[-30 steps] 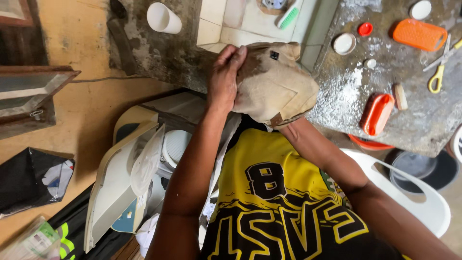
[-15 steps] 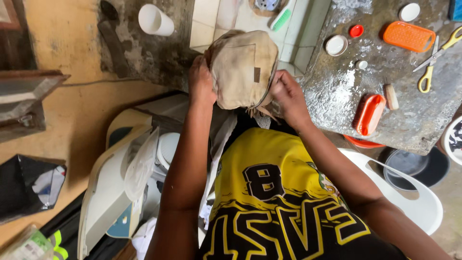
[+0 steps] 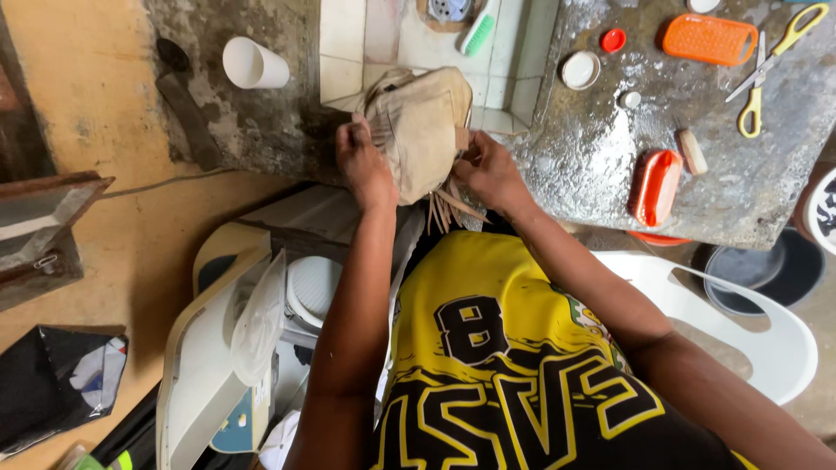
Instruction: The person cleans a small tan bag using a brush and liquid cleaner at a stone wash basin, then wipes and dries the bag with a cloth.
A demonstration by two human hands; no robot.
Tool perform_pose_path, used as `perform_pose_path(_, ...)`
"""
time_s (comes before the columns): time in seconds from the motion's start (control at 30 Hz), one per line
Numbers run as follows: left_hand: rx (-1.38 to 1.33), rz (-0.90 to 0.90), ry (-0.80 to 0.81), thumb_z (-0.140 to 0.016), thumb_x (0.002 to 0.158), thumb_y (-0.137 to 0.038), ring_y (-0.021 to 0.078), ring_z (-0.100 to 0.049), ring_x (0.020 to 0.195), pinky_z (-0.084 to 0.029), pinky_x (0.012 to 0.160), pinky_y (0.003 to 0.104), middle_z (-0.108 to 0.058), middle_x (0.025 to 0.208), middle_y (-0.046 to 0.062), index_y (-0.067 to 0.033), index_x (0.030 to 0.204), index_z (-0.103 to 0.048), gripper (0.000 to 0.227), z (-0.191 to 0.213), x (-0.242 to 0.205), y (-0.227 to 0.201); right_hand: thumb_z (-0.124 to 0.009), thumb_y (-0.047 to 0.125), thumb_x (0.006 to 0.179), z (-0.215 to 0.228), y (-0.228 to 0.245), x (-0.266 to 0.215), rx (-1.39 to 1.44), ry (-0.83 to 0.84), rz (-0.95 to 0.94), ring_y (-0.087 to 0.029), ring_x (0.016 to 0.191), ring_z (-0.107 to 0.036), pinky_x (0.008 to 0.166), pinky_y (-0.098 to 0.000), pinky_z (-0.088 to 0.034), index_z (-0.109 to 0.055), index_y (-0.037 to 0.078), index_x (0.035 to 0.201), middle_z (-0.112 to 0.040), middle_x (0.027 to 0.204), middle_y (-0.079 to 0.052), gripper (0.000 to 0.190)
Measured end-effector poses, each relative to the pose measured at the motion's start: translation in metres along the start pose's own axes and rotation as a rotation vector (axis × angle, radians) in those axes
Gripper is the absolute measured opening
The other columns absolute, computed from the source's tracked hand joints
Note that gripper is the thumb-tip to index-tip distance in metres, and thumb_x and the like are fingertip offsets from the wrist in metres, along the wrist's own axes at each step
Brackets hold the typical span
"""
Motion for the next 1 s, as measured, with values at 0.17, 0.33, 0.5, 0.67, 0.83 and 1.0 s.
perform_pose_path(0.17,0.031,-0.063,0.056,-0.052,0.103,-0.022,0.0158,-0.053,0.091,-0.044,0.086,0.032,-0.059,0.095,0.002,-0.0028,0.098,-0.059,0.021,0.005,-0.003,-0.006,-0.07,0.009,0.099,-0.008,-0.015,0.002,0.195,0.001,-0.03,-0.012,0.081,-0.065,0.075,-0.0278,-0.056,-0.066,-0.004,0.112,-0.07,0.093,-0.007,0.019)
perform_pose_path(0.33,0.069,-0.058,0.094,-0.056,0.106,-0.025,0.0169,-0.047,0.085,-0.042,0.081,0.034,-0.052,0.088,0.003,-0.0005,0.095,-0.059,0.027,0.005,-0.006,-0.005,-0.066,0.001,0.095,-0.012,-0.008,0.0,0.182,0.017,0.011,-0.009,0.09,-0.065,0.082,-0.0248,-0.054,-0.068,-0.003,0.113,-0.074,0.103,-0.004,0.018)
perform_pose_path(0.5,0.193,-0.046,0.019,-0.059,0.104,-0.028,0.0174,-0.048,0.081,-0.043,0.077,0.035,-0.054,0.085,0.003,-0.0024,0.094,-0.061,0.027,0.011,0.022,-0.003,-0.057,-0.007,0.09,-0.015,0.001,-0.006,0.347,0.105,0.07,-0.006,0.097,-0.066,0.088,-0.0233,-0.052,-0.065,0.001,0.116,-0.073,0.109,-0.001,0.029)
perform_pose_path(0.67,0.112,0.212,0.02,-0.057,0.106,-0.032,0.0214,-0.054,0.086,-0.048,0.075,0.04,-0.06,0.092,0.007,-0.0016,0.098,-0.062,0.032,0.034,0.068,0.022,-0.063,-0.012,0.097,-0.013,-0.003,-0.016,0.473,0.217,0.102,-0.008,0.088,-0.06,0.083,-0.0256,-0.049,-0.063,0.002,0.106,-0.066,0.096,-0.001,0.016)
perform_pose_path(0.83,-0.073,0.396,0.109,-0.058,0.102,-0.027,0.025,-0.066,0.107,-0.053,0.091,0.04,-0.072,0.119,0.011,-0.0032,0.121,-0.069,0.032,0.03,0.075,0.055,-0.061,-0.01,0.096,-0.022,0.011,-0.023,0.66,0.354,0.039,-0.01,0.094,-0.065,0.089,-0.0268,-0.053,-0.062,0.004,0.107,-0.07,0.1,-0.001,0.019)
perform_pose_path(1.0,-0.097,0.502,0.05,-0.049,0.102,-0.031,0.028,-0.068,0.113,-0.054,0.093,0.041,-0.072,0.128,0.013,-0.0027,0.129,-0.068,0.044,0.03,0.083,0.052,-0.061,-0.005,0.102,-0.015,0.025,-0.025,0.305,0.272,0.073,-0.007,0.101,-0.062,0.095,-0.0279,-0.054,-0.058,0.006,0.122,-0.066,0.107,0.0,0.023)
Point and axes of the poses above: each hand's wrist, its own x-axis towards the middle knuckle, its own z-axis out of the back of the hand, y = z × x, the point moved 6 cm from there along x, towards the middle knuckle
